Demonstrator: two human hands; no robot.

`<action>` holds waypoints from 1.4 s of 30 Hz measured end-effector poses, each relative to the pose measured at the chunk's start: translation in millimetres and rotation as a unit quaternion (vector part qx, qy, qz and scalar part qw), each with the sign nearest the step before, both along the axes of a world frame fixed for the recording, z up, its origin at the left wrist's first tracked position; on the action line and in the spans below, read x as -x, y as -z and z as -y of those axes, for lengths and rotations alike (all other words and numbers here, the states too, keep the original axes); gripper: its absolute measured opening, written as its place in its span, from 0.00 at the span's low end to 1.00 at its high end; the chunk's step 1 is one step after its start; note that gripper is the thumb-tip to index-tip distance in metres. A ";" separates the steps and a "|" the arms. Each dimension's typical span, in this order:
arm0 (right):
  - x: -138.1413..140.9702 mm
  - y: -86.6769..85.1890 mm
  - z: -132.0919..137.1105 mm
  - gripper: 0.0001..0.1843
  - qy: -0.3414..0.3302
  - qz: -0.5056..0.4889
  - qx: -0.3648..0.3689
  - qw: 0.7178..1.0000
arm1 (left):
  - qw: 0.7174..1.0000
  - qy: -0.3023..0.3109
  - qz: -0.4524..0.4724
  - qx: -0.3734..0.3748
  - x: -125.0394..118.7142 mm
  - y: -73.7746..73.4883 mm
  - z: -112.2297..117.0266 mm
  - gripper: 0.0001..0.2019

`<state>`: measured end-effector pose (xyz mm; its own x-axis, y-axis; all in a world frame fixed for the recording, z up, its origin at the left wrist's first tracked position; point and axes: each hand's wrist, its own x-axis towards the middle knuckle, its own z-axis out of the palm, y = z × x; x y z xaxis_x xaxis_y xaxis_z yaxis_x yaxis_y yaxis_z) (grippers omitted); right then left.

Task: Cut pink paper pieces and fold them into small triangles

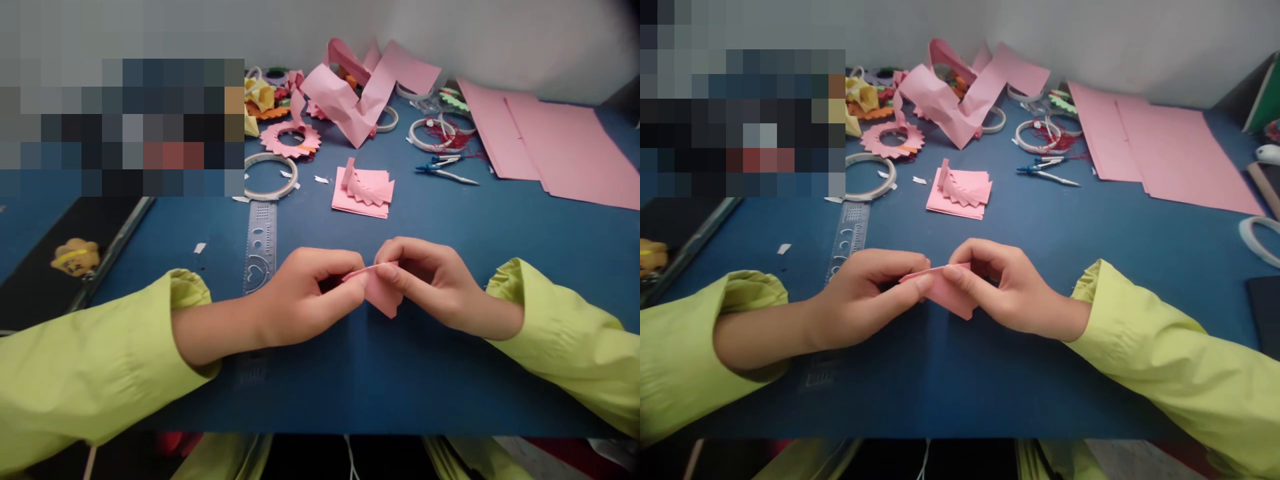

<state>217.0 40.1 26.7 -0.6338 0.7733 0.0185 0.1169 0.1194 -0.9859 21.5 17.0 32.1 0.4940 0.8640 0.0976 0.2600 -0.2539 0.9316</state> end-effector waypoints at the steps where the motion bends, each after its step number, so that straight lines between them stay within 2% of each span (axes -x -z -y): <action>1: -0.6 0.3 -0.9 0.11 -0.001 0.010 -0.012 1.000 | 1.000 -0.009 0.003 -0.014 0.4 0.3 0.6 0.16; 6: -6.5 2.6 -12.9 0.14 -0.021 0.070 -0.094 0.993 | 0.997 -0.076 -0.006 -0.020 2.7 2.8 2.5 0.17; 11: -10.7 5.2 -22.7 0.13 -0.052 0.100 -0.196 0.974 | 0.994 -0.081 -0.073 -0.019 2.4 0.6 -0.4 0.17; 15: -11.1 9.3 -22.5 0.10 -0.069 0.127 -0.321 0.936 | 0.980 -0.076 -0.162 -0.085 1.0 2.6 -2.9 0.14; 18: -11.0 13.2 -22.6 0.09 -0.053 0.172 -0.391 0.903 | 0.946 -0.075 -0.237 -0.208 1.7 9.8 -2.9 0.12; 20: -11.0 15.5 -23.6 0.10 -0.044 0.205 -0.439 0.874 | 0.922 -0.081 -0.270 -0.264 2.5 14.6 -2.4 0.13; 23: -11.0 17.9 -25.4 0.14 -0.028 0.245 -0.500 0.830 | 0.909 -0.089 -0.290 -0.284 3.2 18.6 -1.5 0.12; 28: -11.7 20.3 -25.9 0.14 0.015 0.284 -0.544 0.790 | 0.897 -0.107 -0.273 -0.330 2.9 20.4 -1.4 0.09; 31: -12.5 21.4 -25.0 0.14 0.047 0.292 -0.562 0.772 | 0.887 -0.114 -0.263 -0.363 4.3 21.3 -4.4 0.10; 33: -12.7 21.5 -24.0 0.14 0.062 0.298 -0.579 0.756 | 0.883 -0.113 -0.262 -0.373 6.1 22.2 -7.5 0.07; 39: -10.9 18.2 -18.0 0.16 0.067 0.322 -0.623 0.709 | 0.871 -0.085 -0.283 -0.392 9.4 24.0 -11.2 0.11; 42: -9.7 15.7 -13.8 0.16 0.065 0.329 -0.638 0.693 | 0.852 -0.077 -0.315 -0.412 7.7 22.0 -6.1 0.11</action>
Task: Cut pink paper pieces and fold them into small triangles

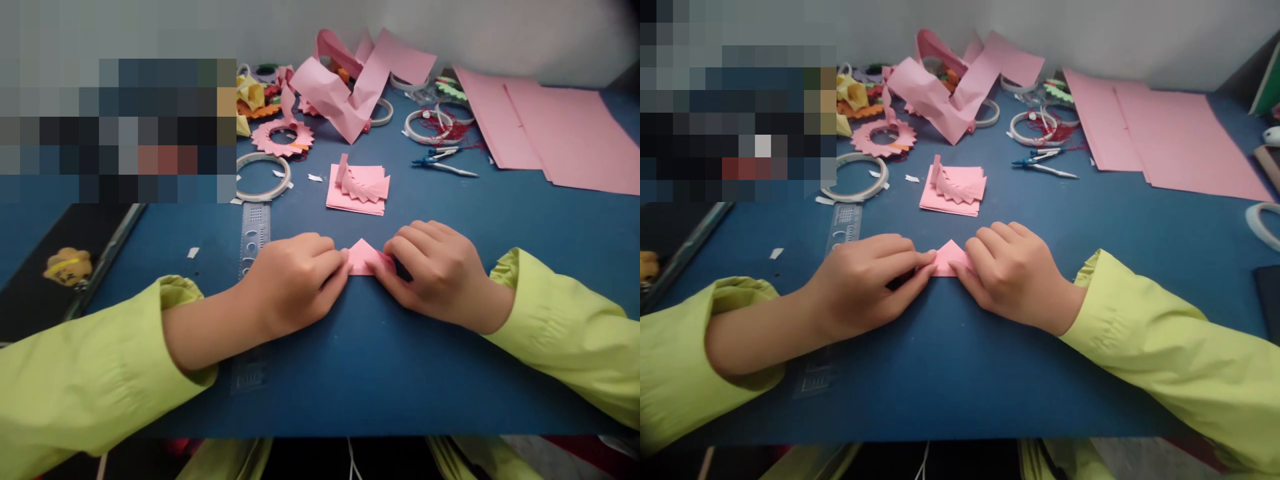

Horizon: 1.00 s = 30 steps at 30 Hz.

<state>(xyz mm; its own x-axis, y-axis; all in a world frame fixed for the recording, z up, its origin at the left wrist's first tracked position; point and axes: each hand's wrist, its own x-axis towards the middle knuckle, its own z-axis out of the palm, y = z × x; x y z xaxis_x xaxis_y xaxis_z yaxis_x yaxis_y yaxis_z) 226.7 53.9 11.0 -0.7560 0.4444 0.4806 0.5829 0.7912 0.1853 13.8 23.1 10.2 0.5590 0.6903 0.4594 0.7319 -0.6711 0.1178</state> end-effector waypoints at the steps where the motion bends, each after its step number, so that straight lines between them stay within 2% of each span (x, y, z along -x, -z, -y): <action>1: 0.2 -0.9 1.5 0.16 -0.004 0.005 -0.010 1.000 | 1.000 -0.004 -0.020 -0.008 -0.8 -1.1 2.2 0.11; 5: 0.7 -4.9 8.7 0.12 -0.020 0.036 -0.052 0.998 | 0.995 -0.009 -0.087 -0.040 -3.1 -5.2 8.2 0.14; 9: 2.3 -8.0 19.9 0.10 -0.039 0.075 -0.068 0.994 | 0.993 -0.008 -0.100 -0.055 -2.9 -6.9 8.0 0.16; 15: 5.6 -8.0 33.8 0.09 -0.053 0.014 -0.045 0.997 | 0.993 -0.006 -0.107 -0.059 -1.9 -4.8 6.6 0.17; 20: 5.5 -7.1 30.7 0.07 -0.068 -0.026 -0.025 0.997 | 0.989 -0.004 -0.112 -0.094 -2.1 -4.0 7.4 0.15; 22: 5.1 -6.1 28.8 0.09 -0.035 -0.016 -0.029 0.999 | 0.986 -0.004 -0.120 -0.115 -2.9 -5.2 8.3 0.15; 26: 5.9 -3.2 28.6 0.24 0.104 0.056 0.001 0.993 | 0.978 -0.005 -0.143 -0.150 -4.1 -8.5 10.8 0.15; 28: 6.5 -2.4 29.4 0.26 0.127 0.082 0.034 0.988 | 0.977 -0.001 -0.146 -0.156 -4.3 -9.3 11.6 0.13; 30: 6.7 -2.2 29.9 0.24 0.122 0.085 0.052 0.988 | 0.977 0.001 -0.148 -0.155 -4.3 -9.6 11.9 0.13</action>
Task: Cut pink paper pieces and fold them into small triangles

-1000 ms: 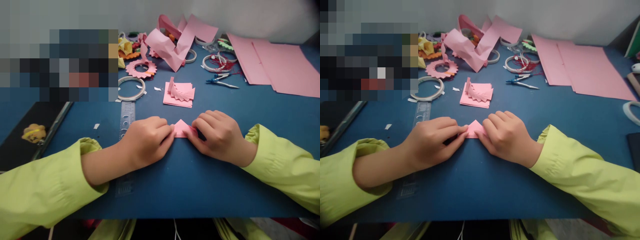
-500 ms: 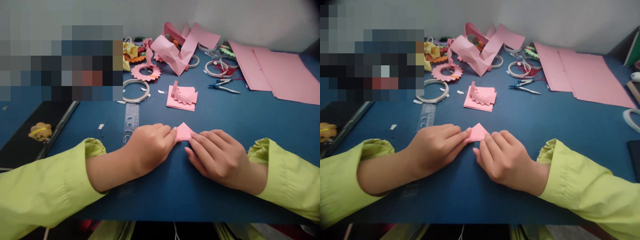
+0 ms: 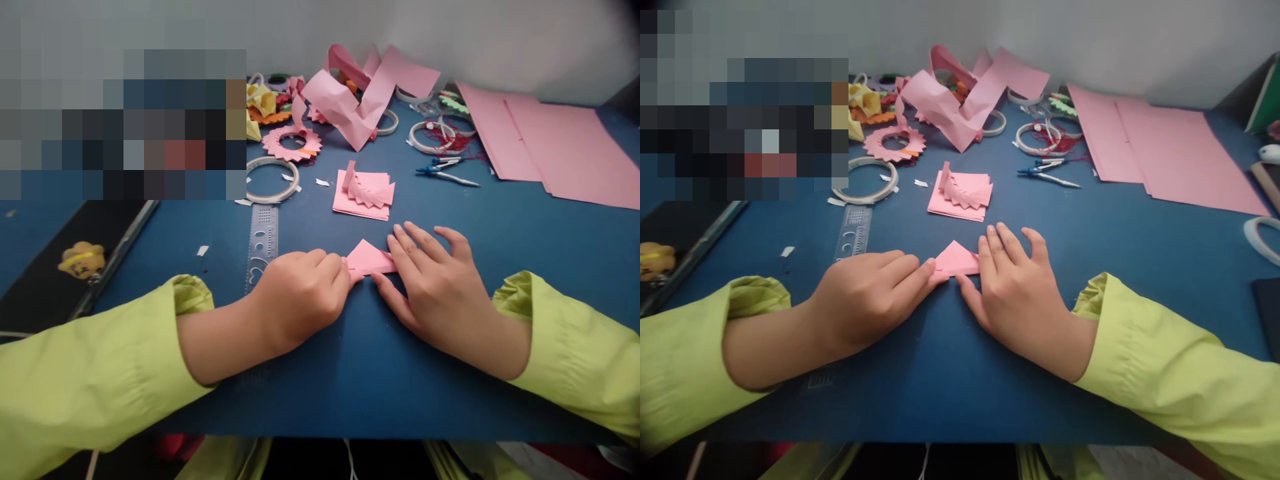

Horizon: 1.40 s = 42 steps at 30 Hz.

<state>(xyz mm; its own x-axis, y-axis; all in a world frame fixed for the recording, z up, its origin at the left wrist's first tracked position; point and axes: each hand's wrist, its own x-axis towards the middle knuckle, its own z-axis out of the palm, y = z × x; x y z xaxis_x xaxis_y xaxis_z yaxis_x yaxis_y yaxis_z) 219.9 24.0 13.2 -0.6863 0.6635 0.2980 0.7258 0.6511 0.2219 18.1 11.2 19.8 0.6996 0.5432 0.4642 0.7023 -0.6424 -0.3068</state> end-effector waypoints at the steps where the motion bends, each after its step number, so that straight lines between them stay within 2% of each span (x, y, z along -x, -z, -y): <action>1: -0.1 -0.1 0.2 0.23 -0.006 -0.004 0.003 1.000 | 1.000 0.001 0.000 0.001 0.0 0.0 -0.1 0.14; 11: -6.2 -0.3 0.4 0.16 -0.069 -0.062 0.022 0.995 | 1.000 0.009 0.001 0.005 0.2 1.2 -1.7 0.12; 18: -22.9 -2.3 -3.0 0.20 -0.090 -0.075 0.159 0.980 | 0.999 0.035 -0.024 -0.009 1.7 0.0 -3.4 0.13; 22: -24.7 -4.0 -10.1 0.21 -0.123 -0.076 0.189 0.971 | 0.998 0.056 -0.034 -0.016 1.8 -1.3 -6.1 0.11; 25: -23.1 -2.8 -15.5 0.18 -0.137 -0.089 0.168 0.972 | 0.997 0.073 -0.034 -0.013 2.1 -1.9 -7.5 0.09; 29: -21.6 -0.5 -19.3 0.09 -0.135 -0.141 0.071 0.978 | 0.995 0.088 -0.037 0.000 2.9 -1.2 -8.1 0.06; 32: -21.6 -1.4 -20.0 0.05 -0.147 -0.138 0.019 0.979 | 0.995 0.087 -0.045 0.005 3.2 -0.4 -8.5 0.07; 38: -23.7 -3.8 -20.9 0.08 -0.212 -0.073 -0.018 0.974 | 0.996 0.072 -0.057 0.012 4.0 0.5 -9.0 0.08; 42: -23.2 -6.0 -19.6 0.10 -0.212 -0.032 -0.053 0.975 | 0.995 0.079 -0.059 0.007 3.1 -1.1 -7.6 0.09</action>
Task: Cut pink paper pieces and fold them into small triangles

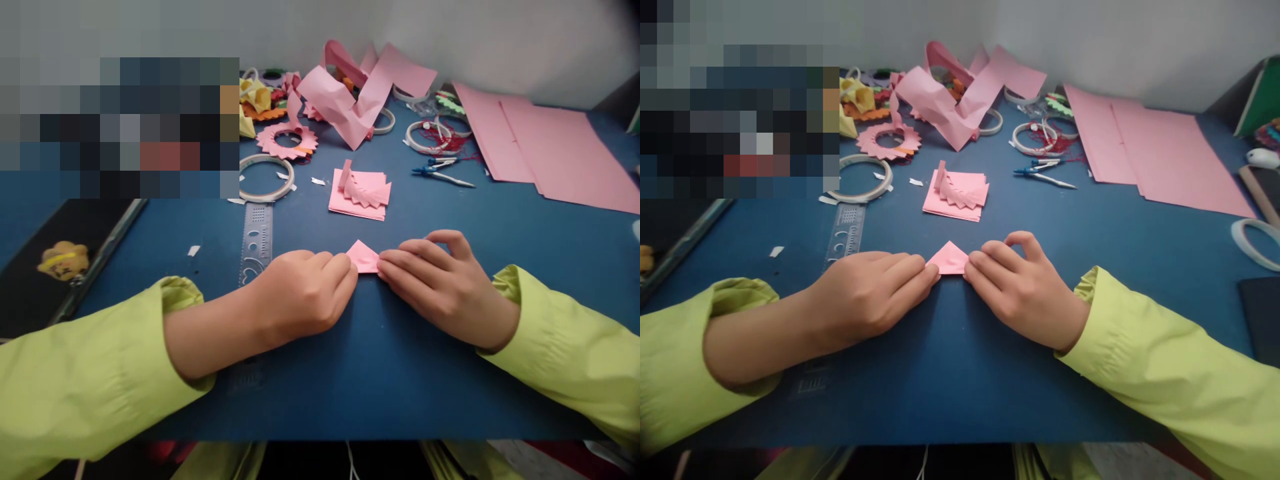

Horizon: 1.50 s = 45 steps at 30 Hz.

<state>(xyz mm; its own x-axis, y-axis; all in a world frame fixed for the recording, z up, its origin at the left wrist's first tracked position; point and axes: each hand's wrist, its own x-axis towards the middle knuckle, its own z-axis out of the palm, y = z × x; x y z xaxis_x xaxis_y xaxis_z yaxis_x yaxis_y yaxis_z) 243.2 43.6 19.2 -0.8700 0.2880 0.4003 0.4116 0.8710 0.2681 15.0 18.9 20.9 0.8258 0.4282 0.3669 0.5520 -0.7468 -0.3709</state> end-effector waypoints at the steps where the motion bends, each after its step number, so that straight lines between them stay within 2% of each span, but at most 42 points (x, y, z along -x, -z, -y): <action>1: 0.3 -0.6 0.2 0.11 0.003 0.010 -0.012 1.000 | 1.000 0.001 -0.002 -0.002 -0.8 -0.7 0.6 0.09; 4: 0.6 -1.2 -0.6 0.11 -0.003 0.025 -0.019 0.999 | 1.000 0.004 -0.005 -0.010 -3.6 -3.0 2.1 0.09; 13: 0.8 -0.5 -5.7 0.12 -0.050 -0.001 0.040 0.998 | 1.000 0.011 -0.004 -0.026 -2.9 -4.0 0.0 0.10; 16: -0.2 0.4 -4.7 0.11 -0.051 -0.036 0.066 0.996 | 1.000 -0.010 0.015 0.021 -2.1 -1.1 -1.8 0.10; 19: -0.5 3.2 -6.2 0.11 -0.041 -0.079 0.112 0.990 | 0.992 -0.057 0.068 0.087 -1.3 2.4 -3.4 0.11; 24: 2.6 7.5 -13.3 0.11 -0.018 -0.147 0.245 0.958 | 0.946 -0.140 0.172 0.237 0.1 6.7 -6.1 0.11; 26: 3.7 9.0 -15.4 0.08 0.003 -0.160 0.281 0.946 | 0.941 -0.154 0.171 0.249 0.0 7.3 -6.7 0.10; 30: 3.9 11.1 -16.0 0.06 0.038 -0.159 0.309 0.937 | 0.959 -0.149 0.131 0.201 -0.7 6.9 -6.2 0.11; 33: 3.4 10.3 -14.5 0.04 0.043 -0.147 0.297 0.942 | 0.965 -0.150 0.121 0.181 -0.9 5.9 -6.0 0.11; 35: 2.8 8.8 -13.1 0.05 0.041 -0.128 0.268 0.954 | 0.971 -0.127 0.117 0.164 -0.7 5.6 -6.1 0.10; 38: 1.5 6.4 -10.7 0.10 0.008 -0.082 0.184 0.980 | 0.988 -0.065 0.095 0.102 -0.1 5.4 -4.5 0.12; 41: 0.5 4.9 -9.1 0.13 -0.032 -0.052 0.110 0.992 | 0.996 -0.025 0.068 0.043 0.0 5.1 -0.4 0.10; 45: 0.5 3.8 -9.1 0.16 -0.044 -0.033 0.077 0.995 | 0.998 -0.011 0.050 0.046 -1.0 5.8 3.3 0.08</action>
